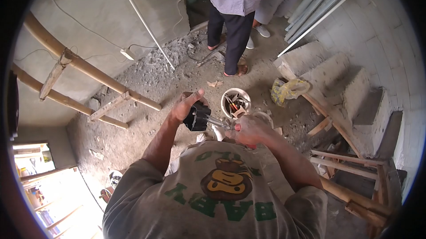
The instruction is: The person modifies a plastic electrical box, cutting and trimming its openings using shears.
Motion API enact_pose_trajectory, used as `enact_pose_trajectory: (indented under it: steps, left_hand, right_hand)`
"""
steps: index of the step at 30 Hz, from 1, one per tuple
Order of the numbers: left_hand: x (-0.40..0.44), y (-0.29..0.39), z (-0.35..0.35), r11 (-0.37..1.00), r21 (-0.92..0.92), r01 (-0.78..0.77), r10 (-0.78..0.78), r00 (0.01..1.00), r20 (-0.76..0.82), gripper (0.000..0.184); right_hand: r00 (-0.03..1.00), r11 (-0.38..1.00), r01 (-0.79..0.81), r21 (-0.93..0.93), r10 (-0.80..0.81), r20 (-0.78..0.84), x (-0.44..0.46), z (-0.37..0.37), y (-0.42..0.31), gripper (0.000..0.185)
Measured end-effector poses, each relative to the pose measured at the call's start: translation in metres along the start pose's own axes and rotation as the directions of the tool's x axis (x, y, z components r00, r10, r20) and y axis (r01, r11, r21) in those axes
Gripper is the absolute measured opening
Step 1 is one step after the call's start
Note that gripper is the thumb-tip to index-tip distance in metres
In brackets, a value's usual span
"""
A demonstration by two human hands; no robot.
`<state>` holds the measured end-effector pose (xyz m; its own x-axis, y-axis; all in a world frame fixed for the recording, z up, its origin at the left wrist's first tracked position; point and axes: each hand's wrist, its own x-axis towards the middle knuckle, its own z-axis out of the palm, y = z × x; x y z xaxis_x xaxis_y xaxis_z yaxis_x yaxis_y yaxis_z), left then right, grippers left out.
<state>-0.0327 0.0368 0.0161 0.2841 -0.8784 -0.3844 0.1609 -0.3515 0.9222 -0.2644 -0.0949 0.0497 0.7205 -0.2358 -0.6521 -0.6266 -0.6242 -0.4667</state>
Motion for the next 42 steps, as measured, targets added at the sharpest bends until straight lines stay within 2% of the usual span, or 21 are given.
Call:
enact_pose_trajectory:
  steps: [3,5,8,9,11,12,14,15,16,17,19,20,23,29,37,42]
  left_hand:
    - [0.003,-0.004,-0.001,0.998,0.020,-0.051,0.051,0.998,0.023,0.062]
    - [0.008,-0.007,-0.002,0.994,0.056,-0.095,0.094,0.995,0.027,0.062]
    - [0.008,-0.001,-0.007,0.970,0.238,-0.041,0.095,0.971,-0.218,0.063]
    - [0.005,0.001,-0.011,0.998,0.065,-0.023,0.037,0.971,-0.238,0.062]
    - [-0.001,0.006,-0.022,0.959,-0.282,0.012,-0.084,0.966,-0.245,0.062]
    - [0.002,-0.001,-0.026,0.929,-0.368,-0.024,-0.070,0.968,-0.240,0.063]
    - [0.006,-0.010,-0.028,0.851,-0.522,-0.060,-0.040,0.983,-0.179,0.065]
    - [0.008,-0.009,-0.026,0.802,-0.593,-0.073,-0.017,0.989,-0.145,0.065]
    - [0.008,-0.005,-0.021,0.797,-0.601,-0.061,-0.060,0.982,-0.180,0.067]
    - [0.008,-0.003,-0.020,0.792,-0.608,-0.060,-0.041,0.988,-0.151,0.067]
    - [0.008,0.000,-0.017,0.781,-0.622,-0.052,-0.002,0.996,-0.086,0.066]
    - [0.007,0.002,-0.015,0.779,-0.626,-0.046,0.003,0.997,-0.071,0.067]
    - [0.005,0.005,-0.012,0.783,-0.621,-0.036,0.014,0.999,-0.040,0.066]
    - [0.003,0.010,-0.007,0.885,-0.466,-0.016,-0.039,0.994,-0.106,0.067]
    - [0.003,0.007,-0.008,0.927,-0.374,-0.009,-0.030,0.995,-0.097,0.064]
    - [0.003,0.007,-0.007,0.919,-0.393,0.000,-0.051,0.991,-0.121,0.063]
  right_hand:
    - [0.996,0.996,0.082,0.038,-0.081,-0.047,0.001,0.006,0.002,0.044]
    - [0.994,0.999,0.031,-0.031,-0.034,-0.104,-0.011,-0.002,-0.011,0.044]
    - [0.971,0.989,-0.065,-0.133,0.031,-0.239,-0.025,-0.010,-0.022,0.044]
    - [0.975,0.998,-0.055,0.000,0.054,-0.215,-0.025,-0.012,-0.018,0.042]
    - [0.983,0.963,-0.042,0.266,0.087,-0.160,-0.025,-0.017,-0.008,0.038]
    - [0.979,0.867,-0.065,0.493,0.152,-0.138,-0.029,-0.017,-0.015,0.037]
    - [0.971,0.536,-0.095,0.839,0.237,-0.042,-0.038,-0.015,-0.037,0.035]
    - [0.979,0.652,-0.058,0.756,0.185,-0.085,-0.036,-0.012,-0.038,0.032]
    - [0.984,0.752,-0.017,0.659,0.129,-0.121,-0.035,-0.007,-0.038,0.029]
    - [0.986,0.834,0.025,0.551,0.071,-0.152,-0.033,-0.003,-0.037,0.026]
    - [0.877,0.979,0.159,0.127,-0.081,-0.474,-0.029,0.005,-0.040,0.020]
    - [0.786,0.980,0.165,-0.108,-0.197,-0.586,-0.029,0.008,-0.042,0.018]
    - [0.724,0.960,0.128,-0.249,-0.262,-0.638,-0.033,-0.005,-0.052,0.013]
    - [0.766,0.913,0.033,-0.406,-0.284,-0.576,-0.042,-0.026,-0.071,0.016]
    - [0.847,0.910,0.034,-0.414,-0.246,-0.471,-0.039,-0.033,-0.071,0.015]
    - [0.859,0.918,0.067,-0.392,-0.252,-0.445,-0.037,-0.033,-0.068,0.016]
